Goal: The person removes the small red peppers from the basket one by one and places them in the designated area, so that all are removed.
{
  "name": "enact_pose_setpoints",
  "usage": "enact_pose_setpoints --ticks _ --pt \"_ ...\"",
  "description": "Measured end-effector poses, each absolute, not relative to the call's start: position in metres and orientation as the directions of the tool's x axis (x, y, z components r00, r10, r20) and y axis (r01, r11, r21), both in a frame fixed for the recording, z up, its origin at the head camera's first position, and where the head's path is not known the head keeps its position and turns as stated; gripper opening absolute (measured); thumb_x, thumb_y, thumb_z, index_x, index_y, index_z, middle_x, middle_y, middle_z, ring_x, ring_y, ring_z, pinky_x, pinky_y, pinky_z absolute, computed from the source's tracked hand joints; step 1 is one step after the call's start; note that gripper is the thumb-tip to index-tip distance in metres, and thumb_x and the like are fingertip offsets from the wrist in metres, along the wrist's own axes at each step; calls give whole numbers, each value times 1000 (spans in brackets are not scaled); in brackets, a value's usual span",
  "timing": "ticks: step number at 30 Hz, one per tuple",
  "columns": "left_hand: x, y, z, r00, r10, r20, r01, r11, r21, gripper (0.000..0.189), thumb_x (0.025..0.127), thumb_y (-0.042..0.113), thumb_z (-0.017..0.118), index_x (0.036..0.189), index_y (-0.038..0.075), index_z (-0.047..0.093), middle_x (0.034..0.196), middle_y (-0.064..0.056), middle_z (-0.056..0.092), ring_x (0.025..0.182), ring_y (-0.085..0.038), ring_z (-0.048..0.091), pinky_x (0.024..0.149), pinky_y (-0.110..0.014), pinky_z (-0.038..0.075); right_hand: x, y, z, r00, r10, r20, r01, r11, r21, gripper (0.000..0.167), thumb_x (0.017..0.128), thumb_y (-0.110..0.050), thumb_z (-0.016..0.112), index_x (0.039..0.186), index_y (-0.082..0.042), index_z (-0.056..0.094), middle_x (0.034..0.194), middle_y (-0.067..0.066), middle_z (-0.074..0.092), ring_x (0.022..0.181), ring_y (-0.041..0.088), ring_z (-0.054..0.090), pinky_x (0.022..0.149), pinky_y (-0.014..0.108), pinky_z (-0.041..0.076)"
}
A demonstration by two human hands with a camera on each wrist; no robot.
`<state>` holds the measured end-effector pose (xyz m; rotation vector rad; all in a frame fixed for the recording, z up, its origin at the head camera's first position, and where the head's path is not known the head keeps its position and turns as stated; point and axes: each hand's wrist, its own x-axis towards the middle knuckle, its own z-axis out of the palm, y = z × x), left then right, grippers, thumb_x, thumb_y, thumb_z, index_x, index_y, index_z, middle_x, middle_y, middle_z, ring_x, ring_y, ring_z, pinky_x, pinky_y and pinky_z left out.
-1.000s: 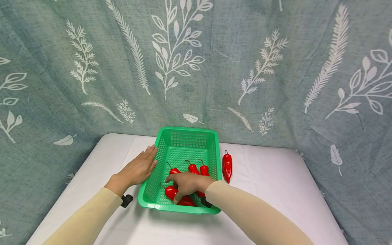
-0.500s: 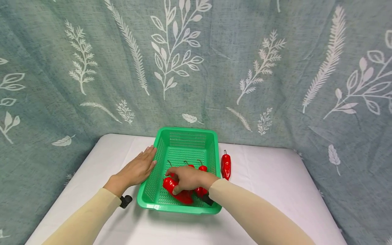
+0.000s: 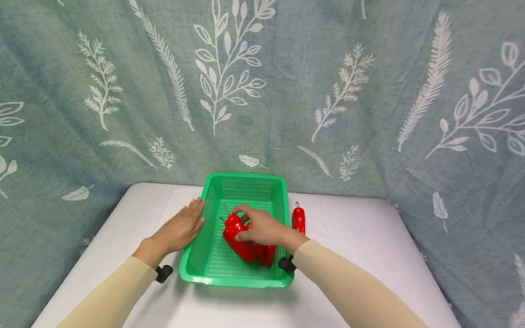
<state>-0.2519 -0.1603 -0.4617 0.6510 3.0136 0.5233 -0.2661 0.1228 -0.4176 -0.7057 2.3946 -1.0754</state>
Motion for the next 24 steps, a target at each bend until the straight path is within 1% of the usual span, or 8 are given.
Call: enact_pose_setpoints --ticks 2,4,7,10,14,20,24 --pt "-251 -161 -462 -913 403 57 399 857 326 63 116 28 40 164 -9 23 172 -27 22 161 -42 20 131 -57 23 -265 125 -414 -790 -592 -157 -252 548 -797 59 93 -17 82 145 -21 54 131 13 64 90 22 74 75 39 67" --pt "-250 -161 -462 -913 404 64 402 856 327 63 116 28 40 163 -10 23 172 -28 22 161 -43 21 131 -57 24 -264 128 -411 -798 -583 -149 -233 528 -817 59 93 -14 81 145 -20 53 131 14 63 83 22 74 74 41 67" --pt "-250 -161 -463 -910 407 77 409 853 325 63 116 27 40 163 -10 24 171 -28 23 160 -44 23 131 -58 24 -263 132 -406 -821 -553 -144 -199 513 -835 60 94 -12 80 146 -18 51 132 16 61 82 23 75 73 42 67" --pt "-250 -160 -463 -908 410 82 413 851 324 62 116 27 40 163 -10 24 171 -28 22 160 -43 22 131 -58 24 -264 138 -403 -853 -505 -134 -171 513 -841 60 94 -13 80 147 -20 51 131 14 62 84 21 75 73 40 67" --pt "-251 -159 -463 -908 412 84 415 848 330 62 116 27 40 163 -10 24 171 -28 22 160 -44 22 131 -58 24 -265 145 -400 -887 -451 -101 -172 526 -833 60 94 -15 80 147 -22 53 129 13 65 85 20 75 73 38 67" --pt "-251 -160 -464 -911 402 94 409 847 340 62 115 26 41 162 -11 25 171 -29 24 160 -44 22 131 -58 24 -265 156 -394 -910 -411 -49 -202 543 -815 63 93 -16 81 149 -19 52 131 17 66 86 20 76 71 39 66" --pt "-250 -160 -465 -908 410 91 416 847 332 62 116 27 40 162 -11 24 171 -29 23 160 -43 21 131 -58 24 -265 166 -392 -918 -393 -51 -181 529 -829 64 94 -15 80 151 -17 51 133 20 63 87 22 76 69 41 67"
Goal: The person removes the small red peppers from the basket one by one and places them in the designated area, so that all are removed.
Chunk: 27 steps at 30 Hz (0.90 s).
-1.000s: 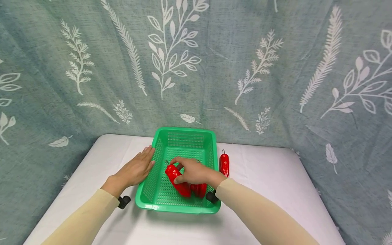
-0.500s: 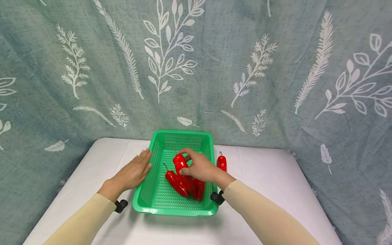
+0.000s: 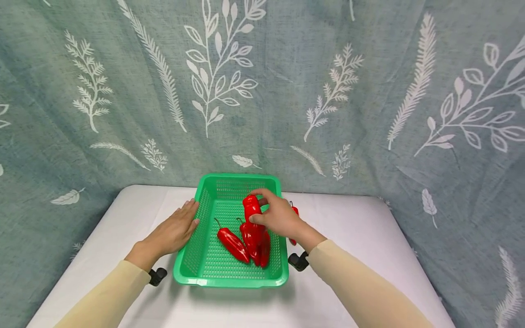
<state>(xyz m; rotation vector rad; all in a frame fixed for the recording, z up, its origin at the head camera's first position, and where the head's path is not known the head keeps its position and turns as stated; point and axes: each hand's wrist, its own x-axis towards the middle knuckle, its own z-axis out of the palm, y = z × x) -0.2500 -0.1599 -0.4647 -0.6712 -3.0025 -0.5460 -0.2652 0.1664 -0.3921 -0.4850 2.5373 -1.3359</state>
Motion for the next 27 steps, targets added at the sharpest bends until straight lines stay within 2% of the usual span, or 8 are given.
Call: enact_pose_setpoints --ticks 6,10,16,23,27 --pt "-248 -160 -464 -908 407 98 415 846 334 61 115 25 41 162 -11 25 171 -29 24 160 -44 21 131 -58 24 -265 182 -386 -929 -366 -52 -155 514 -844 64 94 -16 80 152 -18 51 135 21 63 88 22 76 72 47 68" --pt "-247 -159 -463 -911 401 93 408 846 343 62 115 26 41 163 -10 24 171 -29 23 160 -44 21 131 -58 23 -267 194 -382 -939 -342 -32 -162 523 -837 65 95 -17 80 153 -18 51 137 21 62 89 22 76 73 47 67" --pt "-247 -158 -462 -909 407 95 414 844 340 62 115 25 41 162 -11 24 170 -30 23 160 -45 21 130 -59 24 -275 219 -377 -959 -283 -29 -130 524 -842 70 95 -18 79 157 -15 46 140 24 60 98 27 75 73 44 68" --pt "-247 -159 -462 -906 411 104 421 842 338 62 115 25 41 162 -11 25 171 -29 23 160 -45 22 130 -59 25 -285 247 -389 -978 -207 -37 -90 568 -818 71 97 -17 77 158 -10 42 138 28 59 101 32 75 69 42 68" --pt "-246 -158 -464 -905 413 103 422 840 341 62 115 25 41 162 -11 25 171 -29 23 160 -45 22 130 -59 25 -284 258 -402 -982 -184 -52 -67 586 -808 69 97 -16 76 157 -9 43 138 29 59 101 35 75 70 44 68"
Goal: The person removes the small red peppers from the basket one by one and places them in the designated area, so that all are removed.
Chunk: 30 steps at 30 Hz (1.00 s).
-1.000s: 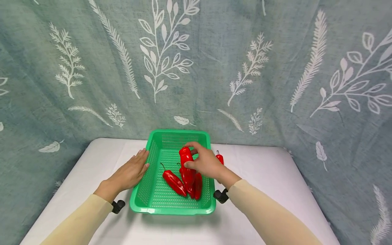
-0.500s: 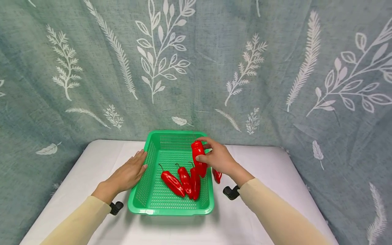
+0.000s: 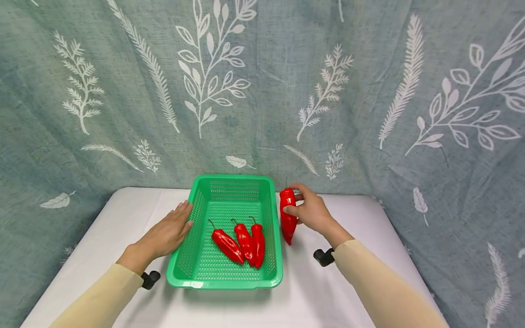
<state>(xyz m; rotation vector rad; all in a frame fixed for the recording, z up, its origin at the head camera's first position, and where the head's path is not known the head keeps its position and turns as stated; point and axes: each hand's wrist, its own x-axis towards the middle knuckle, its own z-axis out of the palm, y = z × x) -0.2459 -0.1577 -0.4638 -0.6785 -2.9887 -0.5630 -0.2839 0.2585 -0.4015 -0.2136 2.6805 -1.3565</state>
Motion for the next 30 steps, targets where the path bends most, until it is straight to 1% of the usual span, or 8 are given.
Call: enact_pose_setpoints --ticks 12,17,20,24,30 --pt "-248 -159 -464 -911 404 88 408 846 342 62 115 25 41 163 -10 23 171 -29 22 161 -43 20 130 -59 24 -291 278 -427 -991 -114 -73 -17 640 -769 70 97 -16 76 158 -8 41 135 30 58 102 36 74 74 49 68" --pt "-247 -158 -465 -910 403 99 411 844 343 62 115 25 42 163 -10 25 171 -29 23 160 -44 21 130 -59 24 -296 283 -438 -994 -89 -61 -16 678 -735 68 97 -15 75 157 -8 43 133 30 60 97 34 74 71 44 68" --pt "-247 -158 -465 -909 403 103 413 843 346 62 115 26 42 163 -10 25 171 -28 24 160 -44 22 130 -59 25 -298 287 -444 -995 -68 -70 4 689 -725 68 97 -15 75 157 -7 43 133 30 60 97 35 74 70 43 68" --pt "-246 -158 -465 -908 406 101 414 840 350 62 115 26 42 163 -10 25 171 -28 23 160 -44 22 130 -59 25 -302 290 -452 -995 -38 -89 36 702 -711 69 97 -15 76 156 -7 42 133 30 60 100 36 73 68 40 68" --pt "-247 -159 -464 -907 408 99 416 841 344 62 115 25 42 163 -10 24 171 -29 23 160 -44 22 130 -59 25 -306 291 -462 -991 -16 -133 81 723 -686 69 97 -19 76 156 -6 43 131 29 61 97 32 72 66 36 67"
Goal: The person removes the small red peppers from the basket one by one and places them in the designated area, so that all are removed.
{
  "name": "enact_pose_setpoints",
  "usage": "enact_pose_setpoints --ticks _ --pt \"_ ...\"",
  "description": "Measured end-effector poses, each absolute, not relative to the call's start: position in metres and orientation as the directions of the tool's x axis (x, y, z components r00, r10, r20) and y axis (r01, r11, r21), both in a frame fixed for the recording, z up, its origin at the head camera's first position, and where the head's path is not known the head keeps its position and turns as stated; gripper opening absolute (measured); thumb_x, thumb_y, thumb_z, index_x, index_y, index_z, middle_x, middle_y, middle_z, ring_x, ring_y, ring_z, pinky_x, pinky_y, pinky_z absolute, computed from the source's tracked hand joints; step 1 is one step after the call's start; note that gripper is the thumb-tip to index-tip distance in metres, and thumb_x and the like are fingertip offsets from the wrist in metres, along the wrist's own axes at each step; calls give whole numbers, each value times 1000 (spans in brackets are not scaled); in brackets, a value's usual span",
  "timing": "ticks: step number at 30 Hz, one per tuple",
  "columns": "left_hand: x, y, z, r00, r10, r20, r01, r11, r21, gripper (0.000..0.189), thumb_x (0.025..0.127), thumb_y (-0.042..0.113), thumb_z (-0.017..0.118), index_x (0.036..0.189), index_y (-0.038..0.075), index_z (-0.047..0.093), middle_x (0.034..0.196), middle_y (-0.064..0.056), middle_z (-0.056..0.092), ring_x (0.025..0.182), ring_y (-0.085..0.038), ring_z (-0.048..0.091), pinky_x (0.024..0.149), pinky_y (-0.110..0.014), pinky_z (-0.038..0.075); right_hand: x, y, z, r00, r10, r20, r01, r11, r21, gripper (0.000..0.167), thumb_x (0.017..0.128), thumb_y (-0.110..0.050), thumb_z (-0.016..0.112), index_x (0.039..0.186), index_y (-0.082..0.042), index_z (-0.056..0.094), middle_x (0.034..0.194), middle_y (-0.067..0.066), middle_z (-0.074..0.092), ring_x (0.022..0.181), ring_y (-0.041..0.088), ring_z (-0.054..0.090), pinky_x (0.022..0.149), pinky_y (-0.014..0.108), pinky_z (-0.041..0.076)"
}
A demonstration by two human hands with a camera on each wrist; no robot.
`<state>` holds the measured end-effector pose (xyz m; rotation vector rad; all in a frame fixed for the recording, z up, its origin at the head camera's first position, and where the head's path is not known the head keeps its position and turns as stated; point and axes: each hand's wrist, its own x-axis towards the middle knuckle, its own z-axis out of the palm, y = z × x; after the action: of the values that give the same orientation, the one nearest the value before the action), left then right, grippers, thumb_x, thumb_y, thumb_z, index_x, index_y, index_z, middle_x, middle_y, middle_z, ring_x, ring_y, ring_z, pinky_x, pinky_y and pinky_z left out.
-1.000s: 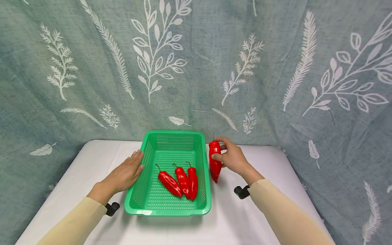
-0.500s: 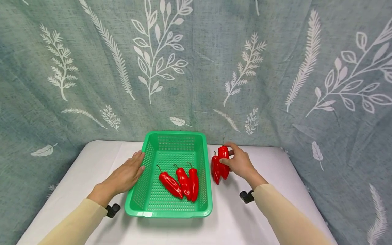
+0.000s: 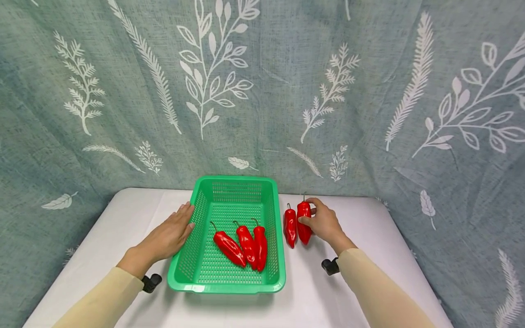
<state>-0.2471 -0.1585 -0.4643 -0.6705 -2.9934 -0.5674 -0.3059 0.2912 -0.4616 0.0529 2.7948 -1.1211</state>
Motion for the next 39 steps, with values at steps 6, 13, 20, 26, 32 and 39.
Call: enact_pose_setpoints --ticks 6,13,20,26,32,39 --pt "-248 -159 -465 -906 410 102 419 840 344 62 115 24 43 162 -11 24 171 -29 24 159 -44 23 130 -59 26 -308 292 -471 -989 0 -148 101 733 -673 69 97 -17 76 156 -4 43 131 31 61 99 35 72 68 40 68" --pt "-248 -159 -467 -906 410 105 420 841 340 62 115 24 43 162 -11 25 170 -29 24 160 -44 22 130 -59 26 -311 292 -480 -985 19 -169 128 738 -663 68 96 -15 76 155 -5 43 130 30 60 98 33 71 67 39 67" --pt "-249 -159 -466 -910 400 112 413 841 349 62 114 23 45 162 -11 25 170 -30 24 160 -43 22 130 -59 26 -314 292 -482 -983 7 -183 127 743 -657 68 97 -14 76 155 -3 43 132 30 58 99 35 70 67 38 67" --pt "-247 -158 -466 -908 404 113 417 839 351 62 115 23 44 162 -11 25 170 -29 24 159 -44 24 130 -58 26 -316 294 -485 -981 14 -192 135 763 -633 67 97 -14 76 154 1 44 131 31 59 96 32 70 66 37 66" --pt "-247 -159 -464 -903 409 131 428 830 357 61 114 22 45 161 -13 26 169 -31 25 158 -45 26 129 -59 27 -320 293 -487 -983 20 -184 130 779 -613 65 97 -14 75 152 2 46 129 31 60 92 29 69 65 33 64" --pt "-248 -160 -467 -906 405 122 420 834 359 62 115 24 43 162 -11 25 170 -30 24 159 -44 25 129 -59 27 -320 292 -494 -983 37 -178 135 804 -580 62 97 -17 76 149 3 50 128 30 64 97 30 69 69 32 62"
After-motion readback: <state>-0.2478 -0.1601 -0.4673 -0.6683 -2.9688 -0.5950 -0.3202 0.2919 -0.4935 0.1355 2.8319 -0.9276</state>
